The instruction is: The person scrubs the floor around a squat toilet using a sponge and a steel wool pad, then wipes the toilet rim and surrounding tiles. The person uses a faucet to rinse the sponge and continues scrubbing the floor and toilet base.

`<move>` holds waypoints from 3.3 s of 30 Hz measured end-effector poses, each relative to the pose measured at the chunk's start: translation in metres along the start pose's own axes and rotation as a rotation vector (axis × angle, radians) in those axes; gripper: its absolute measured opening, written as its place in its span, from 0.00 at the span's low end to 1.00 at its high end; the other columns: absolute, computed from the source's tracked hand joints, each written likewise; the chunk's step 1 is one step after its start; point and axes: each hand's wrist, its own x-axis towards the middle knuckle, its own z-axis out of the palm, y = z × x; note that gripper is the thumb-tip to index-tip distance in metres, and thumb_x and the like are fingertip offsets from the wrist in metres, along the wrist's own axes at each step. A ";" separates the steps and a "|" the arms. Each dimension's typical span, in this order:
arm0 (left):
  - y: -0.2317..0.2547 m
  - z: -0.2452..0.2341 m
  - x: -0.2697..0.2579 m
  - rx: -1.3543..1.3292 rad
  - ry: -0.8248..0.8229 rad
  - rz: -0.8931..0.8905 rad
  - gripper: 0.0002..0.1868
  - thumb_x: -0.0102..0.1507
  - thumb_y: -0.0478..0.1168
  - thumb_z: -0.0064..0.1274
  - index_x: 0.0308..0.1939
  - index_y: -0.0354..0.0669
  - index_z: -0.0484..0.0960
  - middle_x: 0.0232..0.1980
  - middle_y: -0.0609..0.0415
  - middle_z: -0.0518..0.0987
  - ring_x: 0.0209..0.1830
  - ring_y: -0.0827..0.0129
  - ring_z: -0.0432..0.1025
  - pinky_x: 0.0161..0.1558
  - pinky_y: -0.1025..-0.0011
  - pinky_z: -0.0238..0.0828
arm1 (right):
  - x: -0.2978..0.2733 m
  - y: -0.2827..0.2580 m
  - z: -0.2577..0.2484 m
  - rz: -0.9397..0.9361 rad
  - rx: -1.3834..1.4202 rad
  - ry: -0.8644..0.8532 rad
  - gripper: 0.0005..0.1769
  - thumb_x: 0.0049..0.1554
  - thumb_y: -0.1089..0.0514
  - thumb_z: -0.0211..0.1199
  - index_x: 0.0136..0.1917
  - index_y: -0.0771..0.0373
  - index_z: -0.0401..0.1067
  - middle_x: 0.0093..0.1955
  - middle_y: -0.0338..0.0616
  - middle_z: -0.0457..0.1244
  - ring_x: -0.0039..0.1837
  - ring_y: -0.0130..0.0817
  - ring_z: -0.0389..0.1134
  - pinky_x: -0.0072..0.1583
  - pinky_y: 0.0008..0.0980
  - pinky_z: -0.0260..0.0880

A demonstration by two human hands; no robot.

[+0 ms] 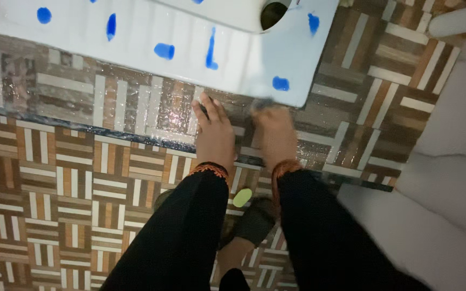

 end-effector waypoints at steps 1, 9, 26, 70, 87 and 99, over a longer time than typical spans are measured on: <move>0.000 0.001 -0.003 -0.029 -0.067 0.015 0.50 0.60 0.40 0.58 0.77 0.25 0.45 0.79 0.23 0.38 0.78 0.30 0.40 0.61 0.64 0.72 | 0.001 0.001 -0.002 0.016 0.025 0.000 0.09 0.61 0.62 0.64 0.55 0.61 0.81 0.48 0.48 0.69 0.56 0.43 0.67 0.60 0.41 0.70; 0.002 0.018 0.000 0.075 0.199 0.000 0.40 0.64 0.31 0.53 0.76 0.25 0.52 0.78 0.22 0.44 0.77 0.30 0.46 0.60 0.63 0.74 | 0.003 0.007 -0.013 -0.263 -0.061 -0.071 0.18 0.55 0.65 0.62 0.59 0.61 0.80 0.60 0.49 0.68 0.65 0.45 0.66 0.67 0.41 0.68; 0.002 0.017 0.000 0.067 0.185 0.006 0.39 0.64 0.32 0.51 0.76 0.25 0.52 0.78 0.21 0.45 0.77 0.28 0.46 0.57 0.64 0.76 | -0.002 0.023 -0.030 0.185 0.144 -0.099 0.15 0.67 0.58 0.59 0.66 0.63 0.72 0.68 0.53 0.64 0.70 0.46 0.65 0.70 0.42 0.66; -0.003 0.020 -0.004 0.006 0.271 0.010 0.62 0.48 0.57 0.68 0.75 0.23 0.57 0.79 0.20 0.54 0.78 0.26 0.49 0.58 0.55 0.68 | -0.091 0.158 -0.050 0.612 -0.232 0.371 0.15 0.66 0.58 0.60 0.64 0.65 0.74 0.64 0.59 0.66 0.66 0.50 0.65 0.67 0.45 0.66; 0.045 -0.014 -0.016 0.046 0.039 0.169 0.63 0.53 0.59 0.68 0.76 0.31 0.47 0.80 0.30 0.43 0.81 0.44 0.39 0.76 0.59 0.45 | -0.085 0.158 -0.057 1.034 0.401 0.031 0.24 0.71 0.53 0.42 0.75 0.63 0.61 0.70 0.54 0.62 0.70 0.46 0.64 0.72 0.44 0.63; 0.086 0.028 0.010 0.331 0.199 0.426 0.33 0.70 0.36 0.40 0.76 0.25 0.49 0.80 0.32 0.49 0.78 0.51 0.51 0.75 0.61 0.51 | -0.101 0.213 -0.097 0.737 -0.104 -0.148 0.64 0.60 0.22 0.46 0.80 0.79 0.30 0.85 0.69 0.30 0.86 0.59 0.31 0.81 0.50 0.32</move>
